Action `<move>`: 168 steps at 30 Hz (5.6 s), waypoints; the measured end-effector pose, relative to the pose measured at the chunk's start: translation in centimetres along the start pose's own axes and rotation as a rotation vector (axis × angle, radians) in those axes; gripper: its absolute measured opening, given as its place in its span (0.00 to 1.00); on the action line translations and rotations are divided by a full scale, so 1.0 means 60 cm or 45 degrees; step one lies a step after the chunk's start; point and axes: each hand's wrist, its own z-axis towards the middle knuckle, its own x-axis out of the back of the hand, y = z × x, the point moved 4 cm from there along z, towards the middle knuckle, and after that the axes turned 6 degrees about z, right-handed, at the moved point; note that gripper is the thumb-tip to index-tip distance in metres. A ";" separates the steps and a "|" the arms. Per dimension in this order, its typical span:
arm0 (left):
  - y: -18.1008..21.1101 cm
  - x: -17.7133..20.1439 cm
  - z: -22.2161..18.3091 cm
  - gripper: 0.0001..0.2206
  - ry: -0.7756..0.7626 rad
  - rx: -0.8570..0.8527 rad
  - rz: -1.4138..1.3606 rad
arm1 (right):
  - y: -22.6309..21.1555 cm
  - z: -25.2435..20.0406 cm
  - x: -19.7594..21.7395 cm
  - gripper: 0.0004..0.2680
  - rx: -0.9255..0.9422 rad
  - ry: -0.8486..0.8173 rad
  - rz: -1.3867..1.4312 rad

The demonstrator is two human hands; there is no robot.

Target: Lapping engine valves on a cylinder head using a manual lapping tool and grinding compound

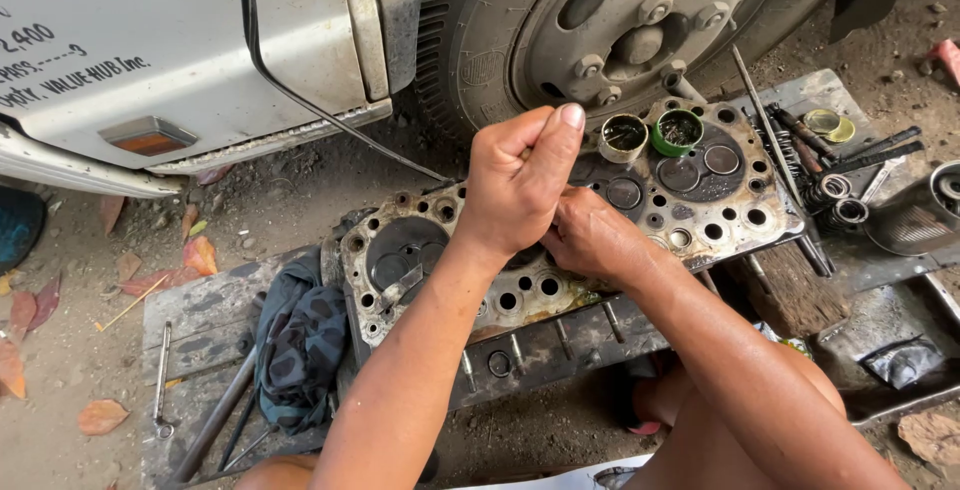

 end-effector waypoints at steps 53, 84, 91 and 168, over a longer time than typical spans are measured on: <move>0.010 -0.024 -0.010 0.21 -0.054 0.028 0.121 | -0.024 0.012 0.014 0.08 -0.198 0.117 0.262; 0.027 -0.005 -0.018 0.21 0.371 -0.056 0.321 | 0.033 -0.011 0.003 0.05 -0.206 -0.094 0.301; 0.022 -0.008 -0.014 0.21 0.346 -0.061 0.332 | 0.037 -0.004 -0.004 0.05 -0.221 -0.087 0.294; 0.036 -0.001 -0.006 0.20 0.247 -0.050 0.220 | 0.055 0.012 -0.001 0.07 -0.168 -0.224 0.307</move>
